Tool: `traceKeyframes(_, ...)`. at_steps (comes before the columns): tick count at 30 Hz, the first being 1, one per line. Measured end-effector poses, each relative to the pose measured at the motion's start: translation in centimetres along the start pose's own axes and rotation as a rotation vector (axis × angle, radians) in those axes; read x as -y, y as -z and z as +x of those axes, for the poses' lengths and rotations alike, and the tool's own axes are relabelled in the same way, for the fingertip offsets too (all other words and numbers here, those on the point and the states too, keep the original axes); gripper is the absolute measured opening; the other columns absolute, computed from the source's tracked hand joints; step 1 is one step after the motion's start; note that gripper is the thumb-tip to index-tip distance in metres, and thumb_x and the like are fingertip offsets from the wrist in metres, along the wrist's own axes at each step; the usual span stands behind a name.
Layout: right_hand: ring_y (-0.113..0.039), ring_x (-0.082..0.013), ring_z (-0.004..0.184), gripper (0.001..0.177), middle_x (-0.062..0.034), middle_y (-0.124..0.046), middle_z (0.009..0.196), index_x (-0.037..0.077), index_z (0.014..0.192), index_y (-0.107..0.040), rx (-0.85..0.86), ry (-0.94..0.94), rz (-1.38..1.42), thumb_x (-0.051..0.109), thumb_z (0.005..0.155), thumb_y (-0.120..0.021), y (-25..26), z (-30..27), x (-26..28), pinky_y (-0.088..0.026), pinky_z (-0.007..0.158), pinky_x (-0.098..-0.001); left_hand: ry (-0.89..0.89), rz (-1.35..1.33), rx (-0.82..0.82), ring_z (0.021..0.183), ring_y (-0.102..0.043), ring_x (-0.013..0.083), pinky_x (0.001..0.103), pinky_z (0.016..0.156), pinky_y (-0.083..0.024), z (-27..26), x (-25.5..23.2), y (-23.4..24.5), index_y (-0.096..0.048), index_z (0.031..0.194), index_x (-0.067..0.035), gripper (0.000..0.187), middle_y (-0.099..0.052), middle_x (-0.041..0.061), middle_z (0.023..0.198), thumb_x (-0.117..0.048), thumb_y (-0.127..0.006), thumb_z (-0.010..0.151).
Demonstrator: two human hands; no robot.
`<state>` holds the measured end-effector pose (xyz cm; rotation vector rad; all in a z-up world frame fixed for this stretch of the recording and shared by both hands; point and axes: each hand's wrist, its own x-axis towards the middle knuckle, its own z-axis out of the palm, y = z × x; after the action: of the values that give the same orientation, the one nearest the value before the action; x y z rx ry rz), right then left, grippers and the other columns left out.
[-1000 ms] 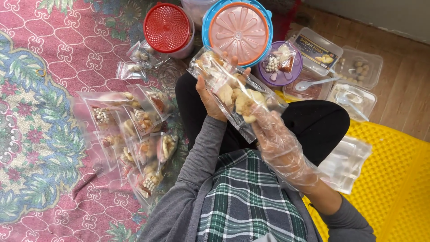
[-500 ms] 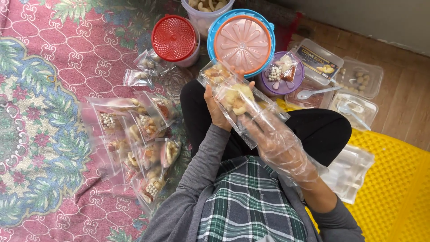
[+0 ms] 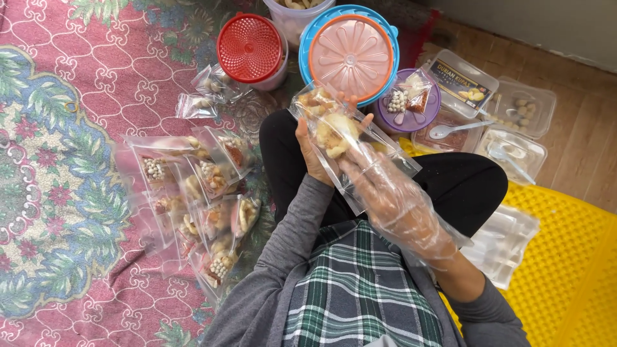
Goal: Packaging meatballs into small plastic bags and adding sauce using a spoon.
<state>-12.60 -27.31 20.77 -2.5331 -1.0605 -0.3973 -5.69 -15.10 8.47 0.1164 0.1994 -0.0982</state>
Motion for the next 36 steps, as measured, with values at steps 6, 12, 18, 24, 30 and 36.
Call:
traceKeyframes(6, -0.066, -0.0245, 0.114, 0.043, -0.0155, -0.065, 0.131, 0.012, 0.146, -0.058, -0.021, 0.027, -0.088, 0.011, 0.104, -0.053, 0.5, -0.5, 0.2, -0.058, 0.097, -0.0372, -0.019, -0.04, 0.005, 0.135, -0.053, 0.0389, 0.065, 0.119, -0.032, -0.1, 0.4, -0.2, -0.046, 0.152, -0.022, 0.076, -0.053, 0.01, 0.151, -0.071, -0.059, 0.095)
traceKeyframes(12, -0.066, -0.0258, 0.098, 0.052, -0.015, -0.065, 0.115, 0.007, 0.151, -0.05, 0.035, 0.033, -0.043, 0.004, 0.099, -0.054, 0.6, 0.7, 0.4, -0.058, 0.087, -0.037, 0.044, -0.257, 0.037, 0.134, -0.055, 0.0395, 0.07, 0.117, -0.03, 0.3, 1.0, 2.6, -0.041, 0.151, -0.014, 0.071, -0.056, 0.017, 0.145, -0.06, -0.061, 0.1)
traceKeyframes(18, -0.064, -0.0251, 0.1, 0.041, -0.013, -0.062, 0.111, 0.006, 0.14, -0.059, -0.004, 0.041, -0.08, 0.013, 0.1, -0.061, -0.1, 0.4, -0.2, -0.057, 0.087, -0.036, 0.061, -0.272, 0.036, 0.138, -0.051, 0.0368, 0.069, 0.118, -0.029, 0.3, 0.1, 1.0, -0.047, 0.147, -0.017, 0.072, -0.055, 0.014, 0.146, -0.066, -0.064, 0.097)
traceKeyframes(24, -0.06, -0.0256, 0.113, 0.047, -0.0161, -0.055, 0.121, 0.0, 0.149, -0.043, 0.047, -0.102, -0.034, 0.024, 0.109, -0.047, 0.7, 0.0, 0.0, -0.052, 0.104, -0.0393, 0.051, -0.22, 0.049, 0.14, -0.049, 0.0363, 0.069, 0.119, -0.029, 0.2, 0.6, 1.2, -0.043, 0.151, -0.019, 0.08, -0.053, 0.013, 0.148, -0.075, -0.06, 0.096)
traceKeyframes(30, -0.055, -0.0304, 0.132, 0.057, -0.0176, -0.055, 0.134, 0.014, 0.16, -0.036, 0.143, -0.096, 0.008, 0.041, 0.11, -0.034, -1.6, -1.6, 0.4, -0.042, 0.117, -0.0492, 0.098, -0.308, 0.043, 0.139, -0.05, 0.0359, 0.067, 0.122, -0.031, 0.5, 0.0, 1.4, -0.045, 0.148, -0.011, 0.083, -0.052, 0.016, 0.149, -0.075, -0.057, 0.095)
traceKeyframes(36, -0.059, -0.0316, 0.131, 0.045, -0.0181, -0.061, 0.138, 0.008, 0.143, -0.058, 0.073, -0.034, -0.007, 0.017, 0.101, -0.048, 0.9, -2.0, 0.3, -0.047, 0.112, -0.0468, 0.043, -0.256, 0.063, 0.139, -0.051, 0.0363, 0.068, 0.122, -0.031, 0.9, -0.6, 1.6, -0.046, 0.146, -0.009, 0.083, -0.053, 0.016, 0.147, -0.075, -0.057, 0.095)
